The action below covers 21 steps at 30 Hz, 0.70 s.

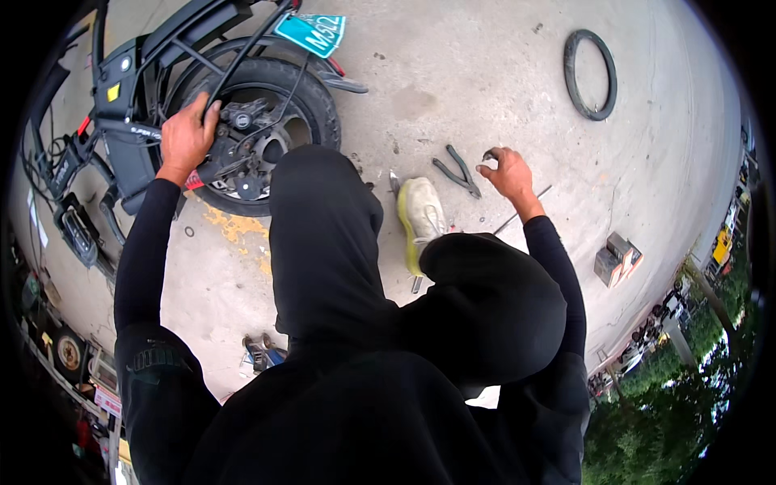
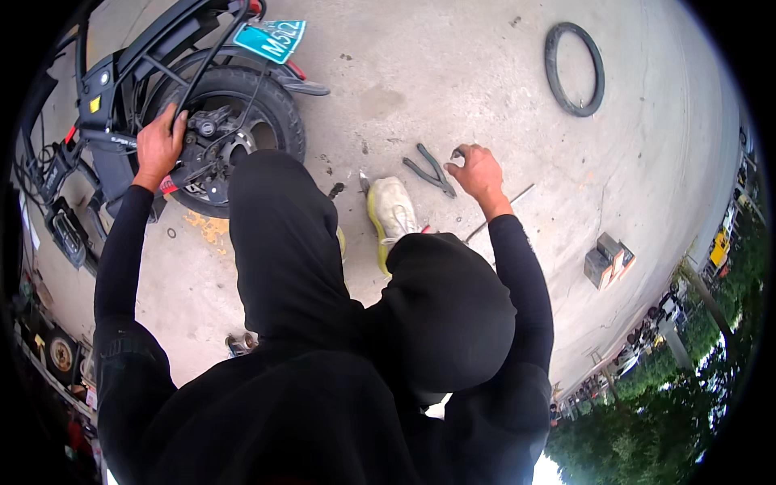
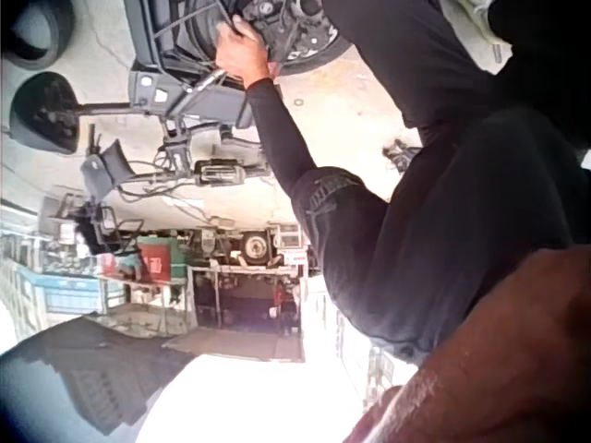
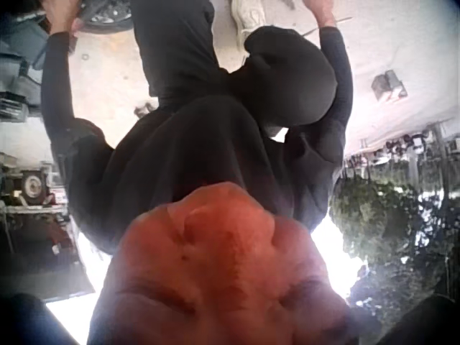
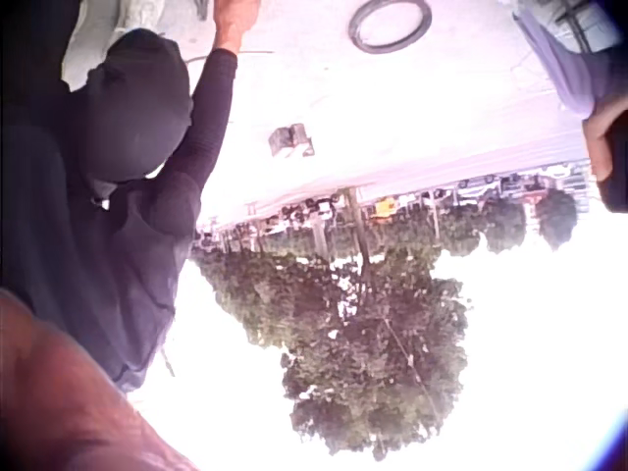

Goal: The person works on the rear wheel and brake assembly of a motorcycle, using a wrench and screwdriver to adjust and tighten components. The person repeatedly manipulates the brake caliper and rotor area while the motorcycle remains on its stand.

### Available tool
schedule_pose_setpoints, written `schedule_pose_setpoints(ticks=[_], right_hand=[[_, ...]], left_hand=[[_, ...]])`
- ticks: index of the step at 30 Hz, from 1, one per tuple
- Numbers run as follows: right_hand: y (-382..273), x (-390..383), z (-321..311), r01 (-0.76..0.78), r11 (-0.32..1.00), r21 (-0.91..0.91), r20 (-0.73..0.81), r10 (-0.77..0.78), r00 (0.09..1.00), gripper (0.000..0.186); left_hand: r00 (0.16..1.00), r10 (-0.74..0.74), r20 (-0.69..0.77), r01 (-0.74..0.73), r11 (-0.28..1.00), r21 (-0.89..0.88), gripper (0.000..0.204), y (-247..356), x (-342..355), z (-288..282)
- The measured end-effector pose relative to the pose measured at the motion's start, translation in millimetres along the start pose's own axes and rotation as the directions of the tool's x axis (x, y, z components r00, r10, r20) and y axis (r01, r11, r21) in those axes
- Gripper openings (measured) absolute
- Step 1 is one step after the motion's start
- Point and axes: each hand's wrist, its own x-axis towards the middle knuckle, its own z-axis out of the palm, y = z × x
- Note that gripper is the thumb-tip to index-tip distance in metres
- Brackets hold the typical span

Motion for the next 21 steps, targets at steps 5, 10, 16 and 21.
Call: schedule_pose_setpoints(ticks=[5,10,16,21], right_hand=[[-29.1,-44.9,90.8,0.055,0.998,-0.034,0.094,-0.051,0.994,0.043],[-28.4,-49.4,134.6,0.081,0.996,-0.046,-0.017,-0.082,0.996,0.044],[52.6,-104.6,202.4,-0.168,0.985,0.046,0.028,0.167,0.986,0.041],[38.9,-96.0,174.8,0.1,0.986,0.132,-0.127,-0.083,0.988,0.059]], left_hand=[[0.999,0.034,0.024,-0.035,0.998,0.046,0.031,-8.7,4.2,2.0],[1.0,0.022,-0.015,-0.021,0.998,0.059,0.032,-5.0,-0.6,-0.3],[0.999,-0.033,-0.021,0.035,0.996,0.081,0.033,-2.8,-7.2,3.1],[0.997,-0.051,-0.06,0.058,0.992,0.112,0.036,3.3,-7.2,6.7]])
